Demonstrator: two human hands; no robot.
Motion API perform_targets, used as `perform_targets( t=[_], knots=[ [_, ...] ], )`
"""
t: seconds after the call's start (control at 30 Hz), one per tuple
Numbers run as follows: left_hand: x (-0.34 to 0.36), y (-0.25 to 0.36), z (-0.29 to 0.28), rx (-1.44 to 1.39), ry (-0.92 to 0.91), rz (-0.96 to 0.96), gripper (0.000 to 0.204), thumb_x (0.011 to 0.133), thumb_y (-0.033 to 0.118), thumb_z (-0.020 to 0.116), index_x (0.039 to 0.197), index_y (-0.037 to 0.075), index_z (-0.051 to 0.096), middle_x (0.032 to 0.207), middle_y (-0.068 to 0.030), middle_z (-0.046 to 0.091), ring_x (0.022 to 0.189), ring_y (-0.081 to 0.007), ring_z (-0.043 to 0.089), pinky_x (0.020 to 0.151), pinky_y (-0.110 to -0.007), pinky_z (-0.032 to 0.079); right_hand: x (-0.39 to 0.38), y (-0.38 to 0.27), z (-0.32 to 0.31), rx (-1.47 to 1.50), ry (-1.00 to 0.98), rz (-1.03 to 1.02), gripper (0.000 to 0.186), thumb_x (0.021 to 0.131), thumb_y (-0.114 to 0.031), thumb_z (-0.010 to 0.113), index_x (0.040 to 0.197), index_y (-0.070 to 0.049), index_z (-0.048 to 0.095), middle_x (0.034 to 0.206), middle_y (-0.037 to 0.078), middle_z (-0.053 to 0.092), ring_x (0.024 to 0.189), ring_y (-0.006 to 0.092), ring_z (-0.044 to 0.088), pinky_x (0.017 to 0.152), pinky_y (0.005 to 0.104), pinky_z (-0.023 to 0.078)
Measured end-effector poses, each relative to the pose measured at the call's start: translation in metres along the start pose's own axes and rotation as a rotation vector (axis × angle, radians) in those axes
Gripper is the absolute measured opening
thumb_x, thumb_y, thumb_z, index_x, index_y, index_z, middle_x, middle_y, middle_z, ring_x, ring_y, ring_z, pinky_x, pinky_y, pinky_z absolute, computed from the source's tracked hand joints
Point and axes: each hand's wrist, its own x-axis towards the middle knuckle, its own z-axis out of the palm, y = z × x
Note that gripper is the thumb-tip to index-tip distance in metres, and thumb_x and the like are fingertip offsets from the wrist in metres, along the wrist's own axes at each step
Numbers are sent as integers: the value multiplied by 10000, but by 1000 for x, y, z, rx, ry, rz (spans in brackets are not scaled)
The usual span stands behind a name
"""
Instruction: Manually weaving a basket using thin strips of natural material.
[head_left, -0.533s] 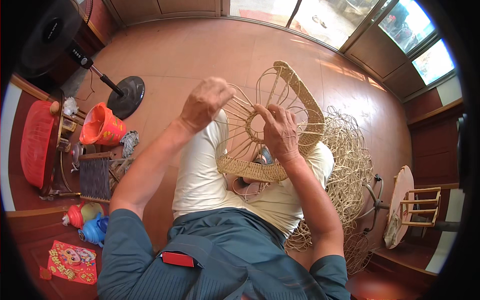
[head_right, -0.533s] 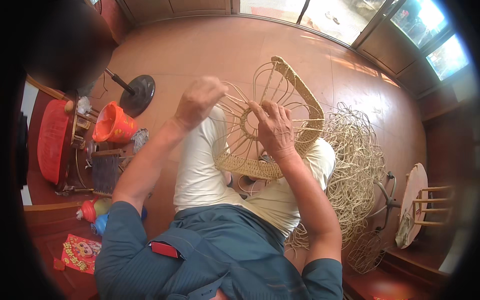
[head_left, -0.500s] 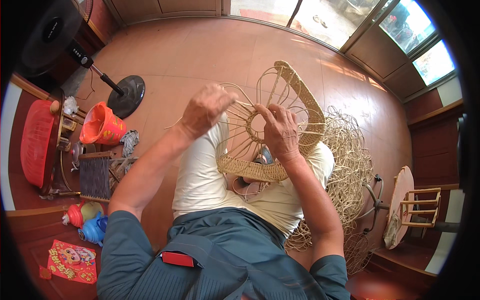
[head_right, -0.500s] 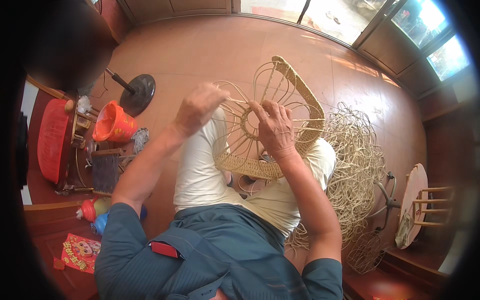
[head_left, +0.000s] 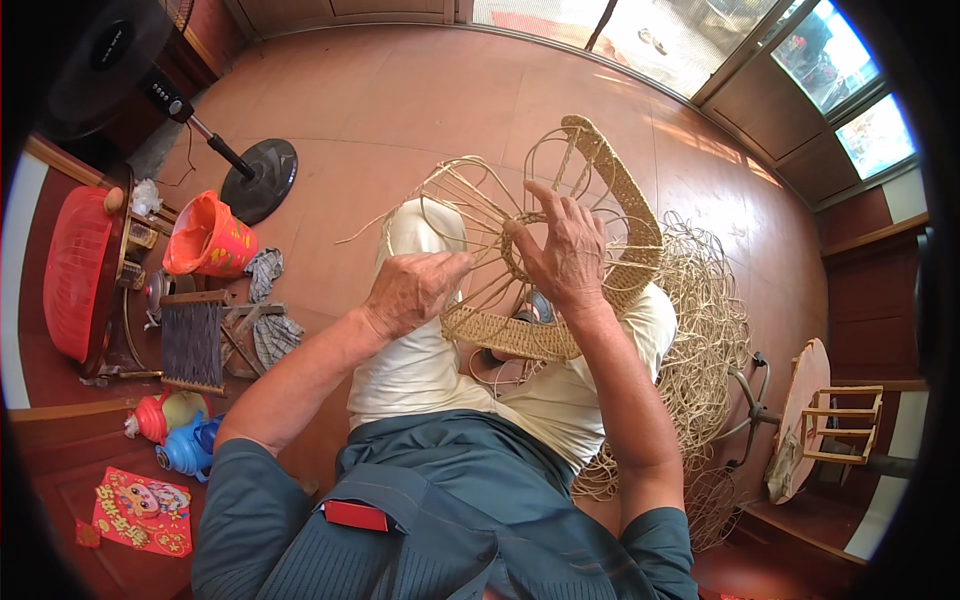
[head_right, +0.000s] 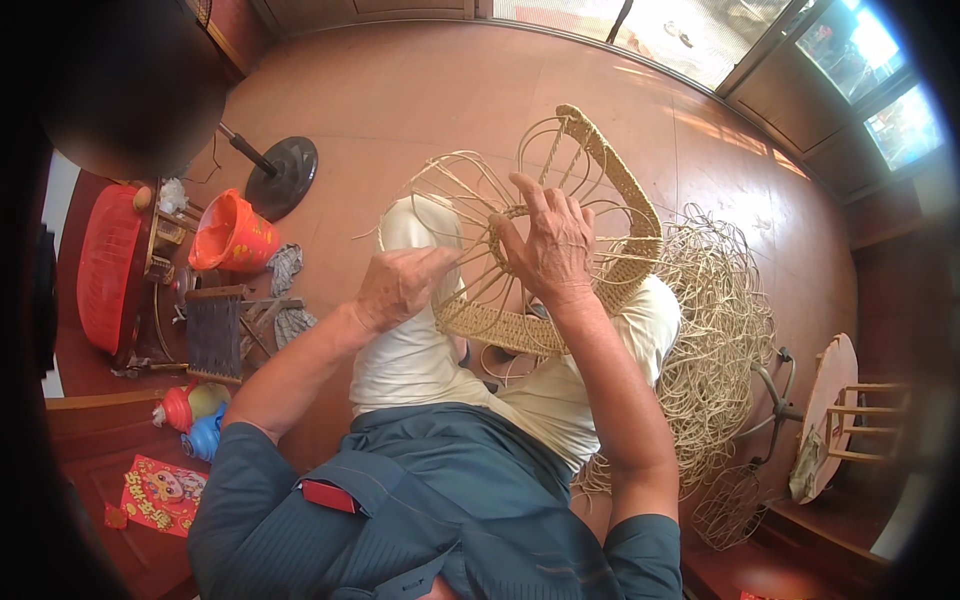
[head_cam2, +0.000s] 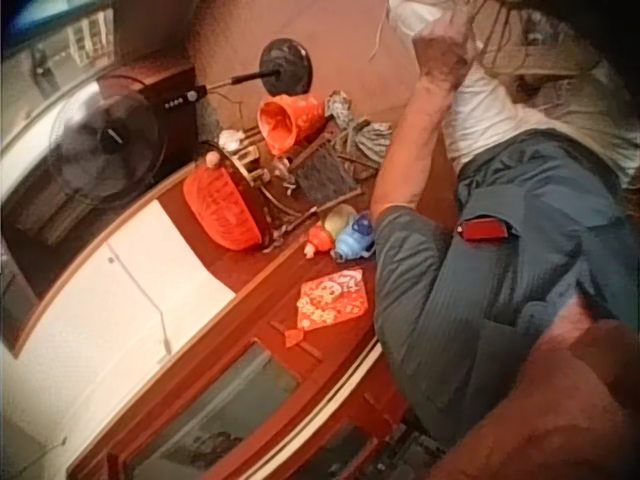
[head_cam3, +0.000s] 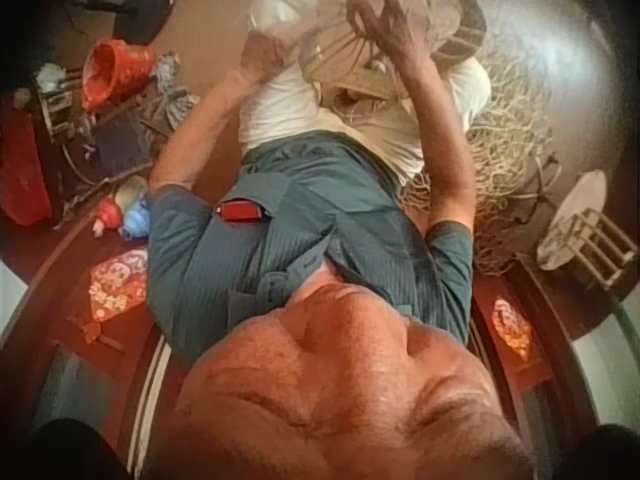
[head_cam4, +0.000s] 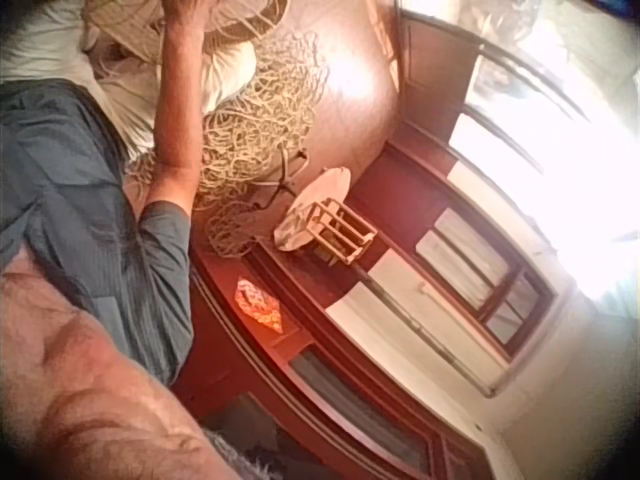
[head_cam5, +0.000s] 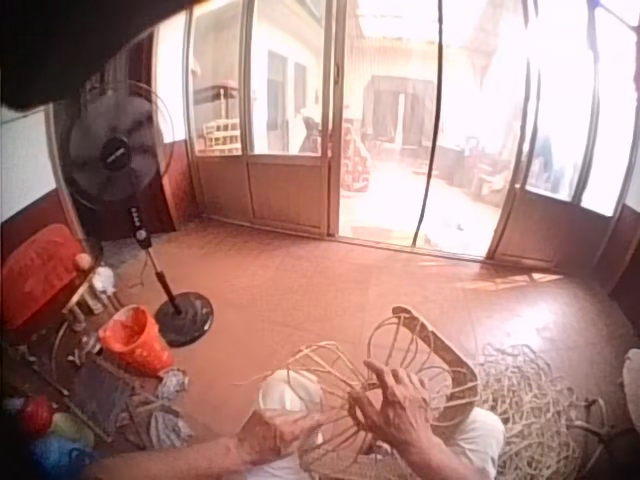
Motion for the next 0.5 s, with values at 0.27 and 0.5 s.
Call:
perform_targets(
  t=[0.27, 0.5],
  knots=[
    [36, -35, -23, -11, 103, -198, 135, 1036, 193, 733, 1135, 115, 781, 1011, -102, 755, 899, -344, 764, 763, -455, 609, 4, -8, 4, -50, -12, 100, 595, 965, -450, 829, 1493, -242, 649, 1030, 52, 741, 1024, 250, 723, 969, 463, 459],
    [65, -51, -11, -1, 296, -208, 112, 1034, 166, 719, 1108, 105, 779, 1003, -88, 740, 969, -334, 744, 828, -464, 594, 4, -9, 13, -50, 45, 125, 753, 915, -429, 837, 1591, -221, 576, 1024, 67, 746, 996, 252, 724, 943, 468, 458]
  ],
)
